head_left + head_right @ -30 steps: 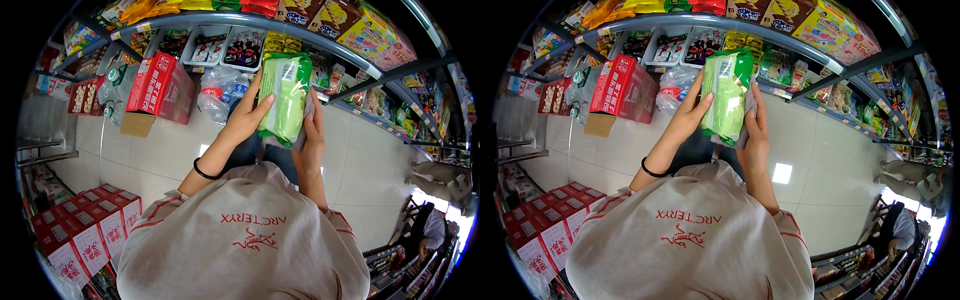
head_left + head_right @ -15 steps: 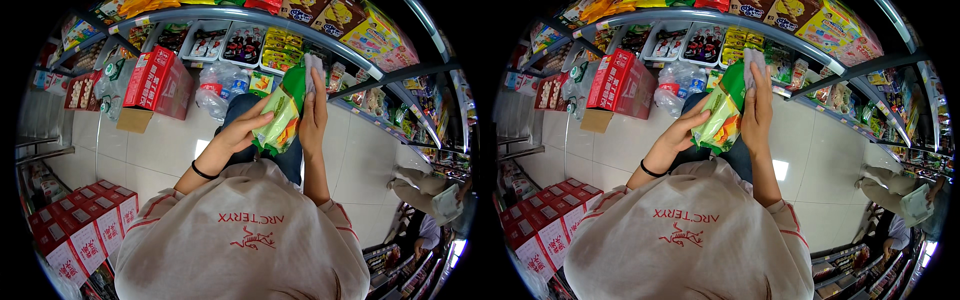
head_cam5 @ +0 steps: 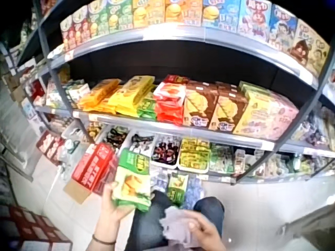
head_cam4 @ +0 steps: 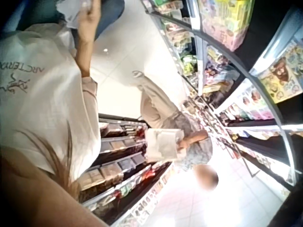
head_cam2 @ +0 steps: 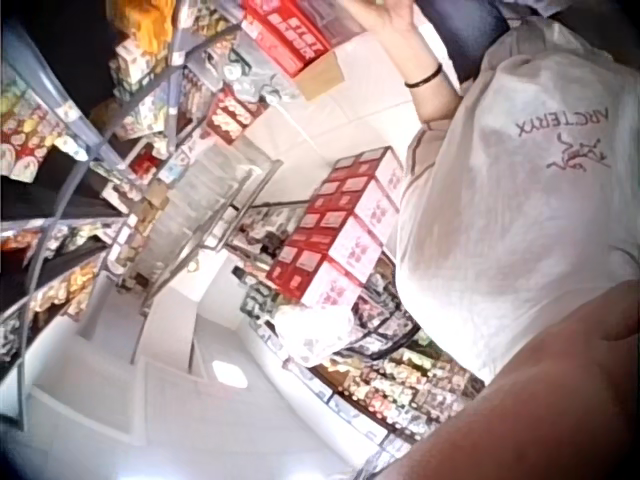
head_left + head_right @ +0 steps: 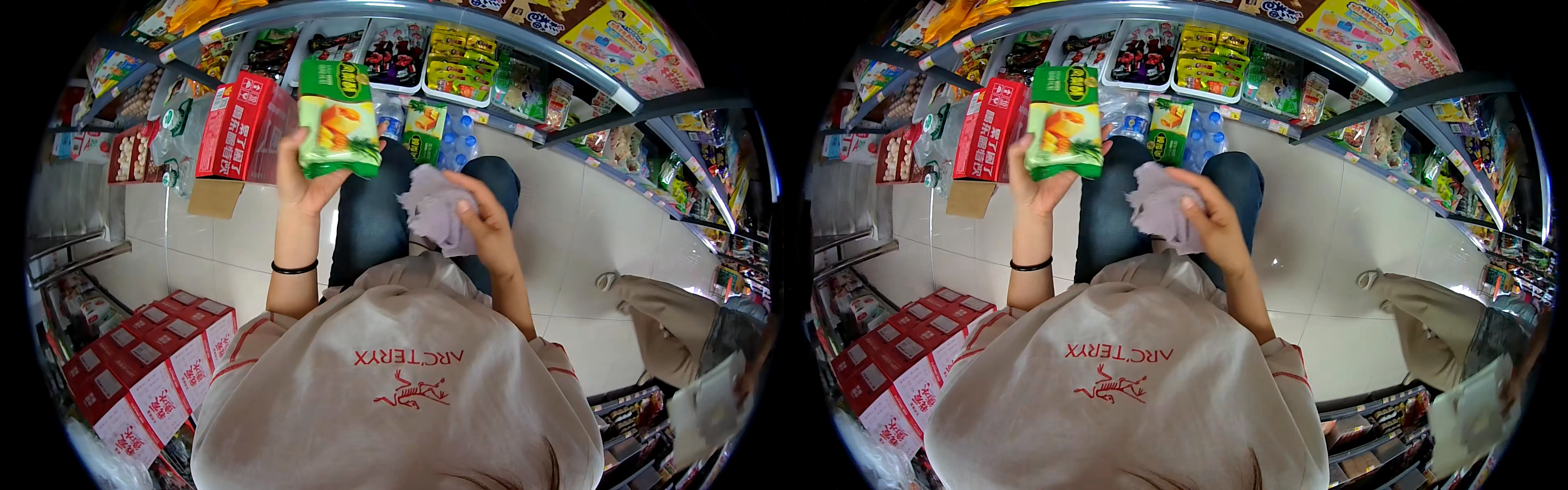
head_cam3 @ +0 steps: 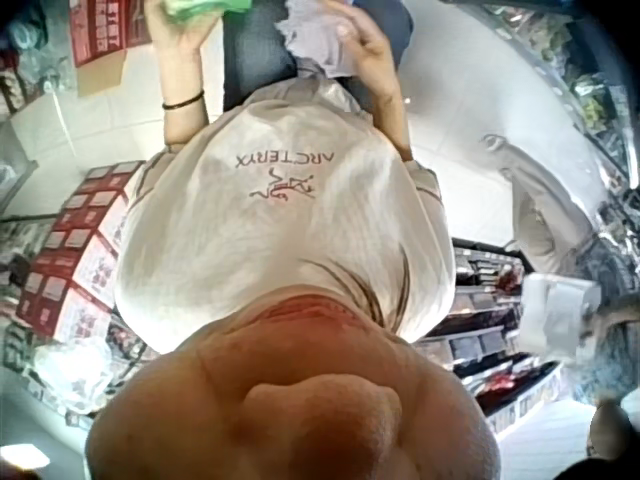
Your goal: The person sits on the floor in a store aisle and wipes the packaging of various snack items with a cloth. They pick up individual packages from the shelf, wipe them, and place them back on the shelf.
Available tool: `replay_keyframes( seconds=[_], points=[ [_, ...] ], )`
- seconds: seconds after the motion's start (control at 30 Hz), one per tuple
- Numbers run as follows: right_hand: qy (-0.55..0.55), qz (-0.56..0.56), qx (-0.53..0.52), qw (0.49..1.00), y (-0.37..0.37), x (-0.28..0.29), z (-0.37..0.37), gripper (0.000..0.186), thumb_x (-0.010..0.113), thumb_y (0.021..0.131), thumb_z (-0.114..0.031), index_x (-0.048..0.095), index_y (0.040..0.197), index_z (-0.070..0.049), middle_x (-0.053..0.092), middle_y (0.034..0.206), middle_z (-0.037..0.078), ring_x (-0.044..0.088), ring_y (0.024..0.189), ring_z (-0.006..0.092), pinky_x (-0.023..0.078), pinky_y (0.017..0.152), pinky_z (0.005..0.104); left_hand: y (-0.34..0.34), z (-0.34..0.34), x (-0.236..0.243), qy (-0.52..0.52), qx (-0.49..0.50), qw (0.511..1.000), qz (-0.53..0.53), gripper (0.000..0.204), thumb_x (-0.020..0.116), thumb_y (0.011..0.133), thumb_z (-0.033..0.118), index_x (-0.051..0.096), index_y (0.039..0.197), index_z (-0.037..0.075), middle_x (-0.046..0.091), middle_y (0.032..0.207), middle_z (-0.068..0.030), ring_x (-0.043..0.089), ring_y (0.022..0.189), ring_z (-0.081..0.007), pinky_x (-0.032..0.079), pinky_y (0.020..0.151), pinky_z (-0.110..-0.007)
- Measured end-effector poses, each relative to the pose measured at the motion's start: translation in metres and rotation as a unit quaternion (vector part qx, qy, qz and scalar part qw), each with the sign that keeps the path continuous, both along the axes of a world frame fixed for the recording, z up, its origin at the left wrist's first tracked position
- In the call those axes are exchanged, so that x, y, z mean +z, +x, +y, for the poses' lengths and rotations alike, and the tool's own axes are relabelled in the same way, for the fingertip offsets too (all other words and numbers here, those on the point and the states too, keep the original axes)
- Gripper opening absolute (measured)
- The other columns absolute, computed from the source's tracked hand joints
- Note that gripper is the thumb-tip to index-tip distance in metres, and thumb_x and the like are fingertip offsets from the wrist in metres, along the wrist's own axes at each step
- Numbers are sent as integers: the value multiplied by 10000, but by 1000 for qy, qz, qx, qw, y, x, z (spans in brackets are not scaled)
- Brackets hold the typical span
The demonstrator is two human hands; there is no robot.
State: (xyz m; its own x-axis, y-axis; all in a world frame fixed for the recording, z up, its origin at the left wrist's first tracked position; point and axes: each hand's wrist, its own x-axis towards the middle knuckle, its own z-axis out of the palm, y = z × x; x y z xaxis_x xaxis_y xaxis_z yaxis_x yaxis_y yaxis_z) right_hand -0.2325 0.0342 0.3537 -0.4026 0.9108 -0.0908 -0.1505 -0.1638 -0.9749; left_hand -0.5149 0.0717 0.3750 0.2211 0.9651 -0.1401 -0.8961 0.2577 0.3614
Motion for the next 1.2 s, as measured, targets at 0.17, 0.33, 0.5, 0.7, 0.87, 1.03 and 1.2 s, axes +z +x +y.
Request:
replay_keyframes(
  seconds=[0.17, 0.33, 0.5, 0.7, 0.87, 1.03, 1.2],
  points=[
    [-139, 175, -63, 973, 50, -39, 25, 435, 539, 979, -129, 471, 1395, -23, 564, 1328, 120, 582, 1159, 184, 461, 1001, 320, 16, 17, -20, -33, 75, 992, 96, 726, 572, 810, 234, 347, 1462, 8, 456, 1439, -220, 453, 1327, -407, 345, 1107, -590],
    [-171, 285, -108, 937, 73, -89, 41, 495, 582, 946, -122, 433, 1404, -10, 559, 1336, 152, 593, 1173, 241, 478, 1009, 363, 49, 41, -60, -128, 36, 983, 130, 554, 556, 826, 150, 473, 1346, -23, 590, 1296, -173, 591, 1189, -309, 471, 1031, -451],
    [-189, 339, -118, 914, 85, -128, 49, 576, 650, 891, -115, 408, 1402, -2, 565, 1315, 160, 580, 1191, 279, 467, 1024, 408, 74, 74, -155, -239, -23, 953, 184, 482, 507, 805, 180, 534, 1242, -21, 652, 1143, -161, 674, 997, -283, 573, 851, -383],
    [-205, 363, -112, 902, 106, -137, 56, 571, 698, 805, -77, 452, 1316, -13, 576, 1265, 168, 586, 1164, 315, 479, 1021, 455, 97, 90, -230, -317, -5, 886, 338, 486, 478, 797, 135, 569, 1268, 55, 624, 1151, -128, 642, 961, -250, 516, 855, -370],
    [-173, 402, -130, 890, 122, -130, 55, 616, 702, 796, -64, 430, 1348, -27, 577, 1271, 160, 591, 1156, 321, 485, 1014, 459, 105, 97, -237, -237, -3, 839, 490, 435, 463, 860, 105, 581, 1267, 7, 621, 1172, -153, 608, 1031, -212, 486, 879, -345],
    [-165, 379, -139, 900, 126, -125, 51, 654, 721, 786, -98, 418, 1363, -41, 580, 1224, 155, 599, 1110, 320, 513, 959, 459, 98, 95, -247, -40, 89, 603, 792, 532, 639, 809, 131, 471, 1271, -72, 535, 1121, -322, 512, 1038, -483, 434, 938, -499],
    [-171, 347, -156, 909, 114, -100, 39, 582, 784, 724, -175, 465, 1189, -26, 589, 1145, 180, 606, 1042, 317, 522, 901, 441, 105, 78, -235, -47, 94, 581, 807, 621, 645, 808, 158, 420, 1342, -68, 498, 1200, -336, 492, 1105, -497, 411, 979, -515]
  ],
)
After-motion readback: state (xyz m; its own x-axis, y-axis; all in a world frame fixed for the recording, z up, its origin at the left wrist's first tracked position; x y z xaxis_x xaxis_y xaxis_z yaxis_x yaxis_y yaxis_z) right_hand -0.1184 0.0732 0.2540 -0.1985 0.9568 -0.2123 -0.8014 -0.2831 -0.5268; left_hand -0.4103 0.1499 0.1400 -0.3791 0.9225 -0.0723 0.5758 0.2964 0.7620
